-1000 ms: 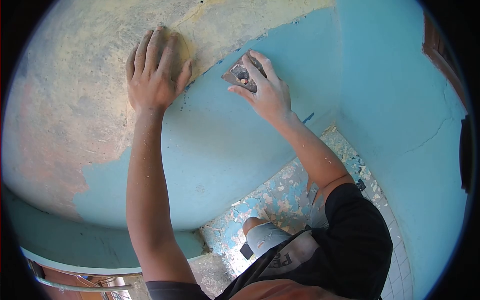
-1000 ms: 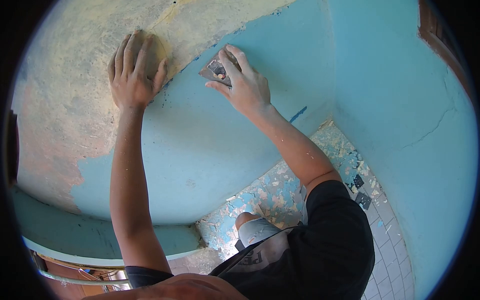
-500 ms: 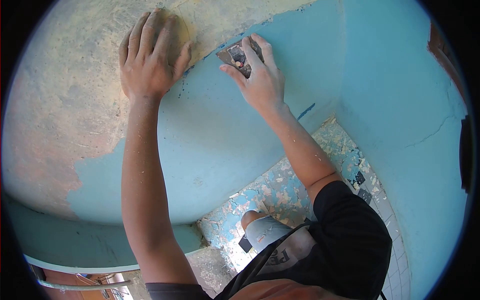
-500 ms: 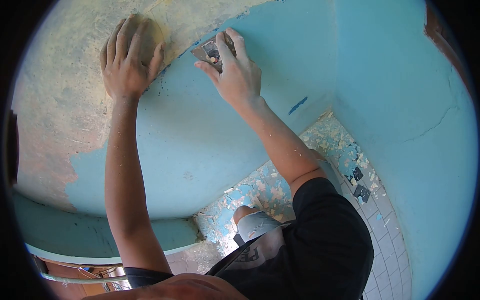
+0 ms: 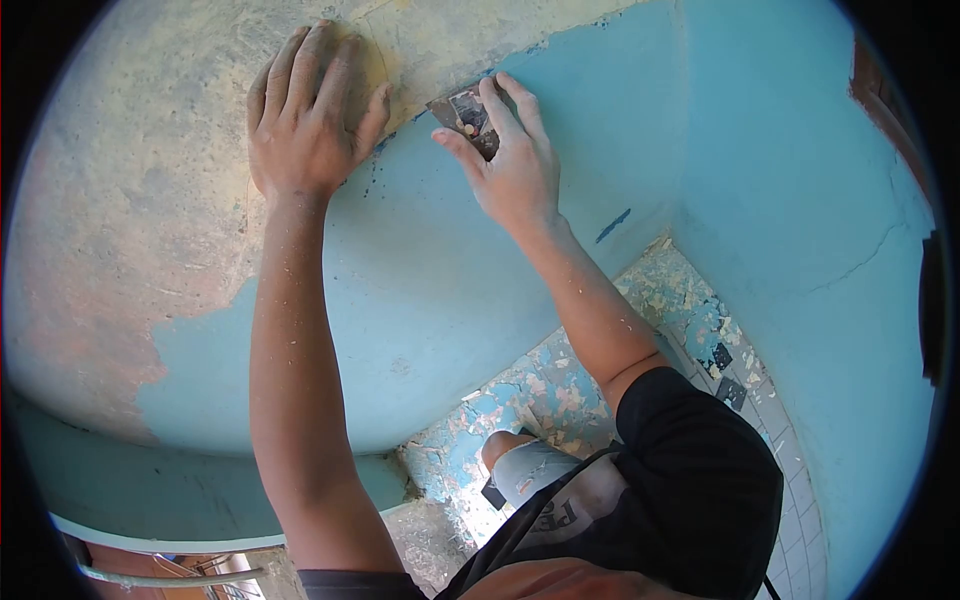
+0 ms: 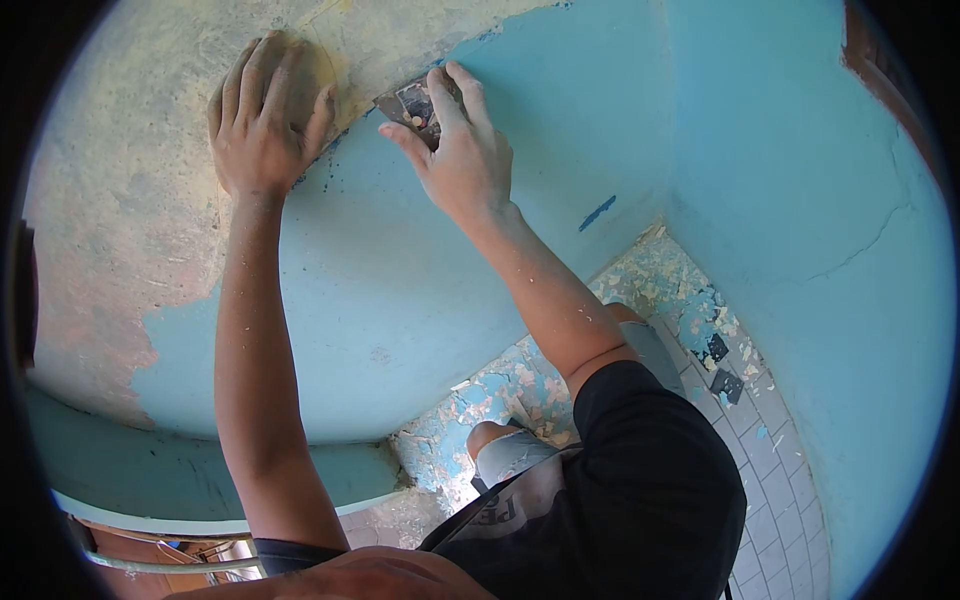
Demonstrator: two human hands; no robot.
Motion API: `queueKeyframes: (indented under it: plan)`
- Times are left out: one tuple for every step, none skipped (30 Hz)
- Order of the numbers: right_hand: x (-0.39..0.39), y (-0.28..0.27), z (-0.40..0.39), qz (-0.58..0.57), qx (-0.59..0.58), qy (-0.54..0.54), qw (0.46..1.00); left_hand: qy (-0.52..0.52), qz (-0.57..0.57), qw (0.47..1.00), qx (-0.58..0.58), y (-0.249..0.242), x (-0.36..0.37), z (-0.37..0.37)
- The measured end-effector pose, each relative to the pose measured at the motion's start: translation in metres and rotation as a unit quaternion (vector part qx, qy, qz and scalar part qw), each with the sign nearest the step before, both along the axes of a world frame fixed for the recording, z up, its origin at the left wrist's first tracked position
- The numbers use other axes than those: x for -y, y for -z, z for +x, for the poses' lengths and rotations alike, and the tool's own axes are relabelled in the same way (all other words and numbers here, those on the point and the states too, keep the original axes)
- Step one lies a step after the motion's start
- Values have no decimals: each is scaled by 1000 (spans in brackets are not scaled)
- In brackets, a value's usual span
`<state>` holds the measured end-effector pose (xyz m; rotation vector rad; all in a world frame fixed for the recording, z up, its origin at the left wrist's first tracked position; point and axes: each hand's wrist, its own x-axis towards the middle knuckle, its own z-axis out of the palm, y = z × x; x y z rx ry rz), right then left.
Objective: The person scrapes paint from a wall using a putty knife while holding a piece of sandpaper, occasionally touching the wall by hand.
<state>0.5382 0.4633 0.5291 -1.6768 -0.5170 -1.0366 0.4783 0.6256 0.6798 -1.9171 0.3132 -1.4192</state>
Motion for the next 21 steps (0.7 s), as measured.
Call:
queueKeyframes:
  plan:
    - [-1,-2,4,-1,2,0,1000,0,-1,1000,2,0,-2,0]
    - [-1,-5,11,16,3,26,1000,3,0,1000,1,0,-2,0]
    - [-1,-10,14,32,4,52,998,5,0,1000,-1,0,-3,-1]
    - [0,-14,15,32,2,50,998,4,1,1000,-4,0,-3,-2]
    - [3,-18,17,37,-24,33,998,1,3,1000,1,-1,-2,-1]
    - [7,-21,16,42,-51,18,998,0,6,1000,3,0,-1,-1]
    - [8,-19,12,43,-53,22,997,4,7,1000,2,0,0,-1]
    - [8,-14,4,18,-51,11,999,-5,1,1000,-3,0,1,-2]
    - [9,-12,2,-8,-48,0,999,-15,-4,1000,-8,-1,3,-2]
    - [12,-12,5,-6,-45,5,999,-9,-3,1000,-5,-1,4,-2]
    - [14,-13,8,-17,-45,14,999,-11,-2,1000,-3,-1,4,-3]
    - [15,-14,10,-28,-45,20,998,-14,-1,1000,-2,-1,4,-3]
    - [16,-16,11,-27,-45,20,998,-14,-1,1000,-2,-1,4,-3]
    - [15,-17,11,-23,-53,20,998,-18,-1,1000,-5,-1,3,-4]
    - [15,-19,11,-19,-58,20,998,-22,-1,1000,-6,-1,3,-3]
    - [16,-16,10,-20,-56,21,998,-22,-1,1000,-5,0,3,-4]
    - [15,-10,8,-33,-47,13,998,-21,-6,1000,-8,0,4,-4]
    - [16,-9,9,-44,-37,7,998,-19,-9,1000,-11,-1,4,-4]
    - [19,-10,15,-44,-33,9,998,-17,-9,1000,-7,-1,4,-3]
    - [21,-11,20,-44,-30,20,998,-22,-9,1000,-9,0,4,-3]
    - [24,-14,25,-44,-27,32,998,-26,-9,1000,-11,0,4,-4]
